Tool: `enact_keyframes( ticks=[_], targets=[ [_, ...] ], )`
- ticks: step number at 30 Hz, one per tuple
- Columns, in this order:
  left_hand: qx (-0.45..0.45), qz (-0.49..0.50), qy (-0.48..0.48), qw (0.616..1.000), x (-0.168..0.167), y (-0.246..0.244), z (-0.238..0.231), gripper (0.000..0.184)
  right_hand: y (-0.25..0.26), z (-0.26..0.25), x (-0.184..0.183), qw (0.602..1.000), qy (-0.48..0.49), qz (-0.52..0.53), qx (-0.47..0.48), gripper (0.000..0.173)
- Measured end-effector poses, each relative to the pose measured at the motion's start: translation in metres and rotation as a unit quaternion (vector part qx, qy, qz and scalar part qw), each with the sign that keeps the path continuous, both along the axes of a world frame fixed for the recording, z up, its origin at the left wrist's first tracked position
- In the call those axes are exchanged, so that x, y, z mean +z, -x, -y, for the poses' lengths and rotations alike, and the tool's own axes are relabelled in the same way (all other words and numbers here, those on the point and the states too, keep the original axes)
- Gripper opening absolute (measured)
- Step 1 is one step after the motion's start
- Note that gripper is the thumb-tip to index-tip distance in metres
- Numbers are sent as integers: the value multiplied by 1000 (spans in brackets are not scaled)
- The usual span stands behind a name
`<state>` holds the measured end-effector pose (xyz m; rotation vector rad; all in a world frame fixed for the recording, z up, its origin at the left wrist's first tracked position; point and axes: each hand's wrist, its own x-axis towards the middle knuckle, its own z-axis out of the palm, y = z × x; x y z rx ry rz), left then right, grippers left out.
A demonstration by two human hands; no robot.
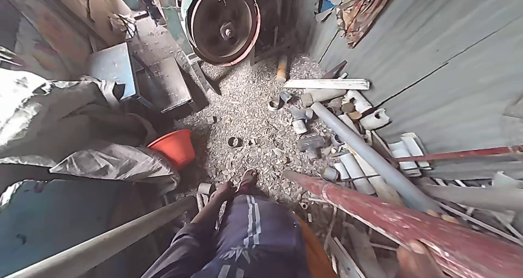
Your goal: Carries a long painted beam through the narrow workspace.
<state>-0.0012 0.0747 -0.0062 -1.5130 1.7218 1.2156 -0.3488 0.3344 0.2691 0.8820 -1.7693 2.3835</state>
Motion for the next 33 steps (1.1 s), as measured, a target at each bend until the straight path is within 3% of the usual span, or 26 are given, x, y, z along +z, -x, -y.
enact_keyframes(
  ticks=[8, 12, 20, 25, 33],
  targets=[
    [-4, 16, 0, 1000, -4, -7, -6, 51, -8, -1, 2, 1000, -11, 13, -1, 88],
    [30, 6, 0, 1000, -12, -9, -11, 51, -12, 2, 13, 999, -7, 8, 31, 73],
    [21, 14, -3, 1000, -16, -11, -13, 52, -5, 6, 18, 999, -14, 6, 39, 76],
    [41, -1, -11, 999, -10, -9, -16, 51, -3, 8, 13, 999, -2, 15, 42, 67],
    [46, 10, -12, 999, -11, -14, -18, 50, -12, 19, 23, 999, -10, 21, 39, 79]
  ],
)
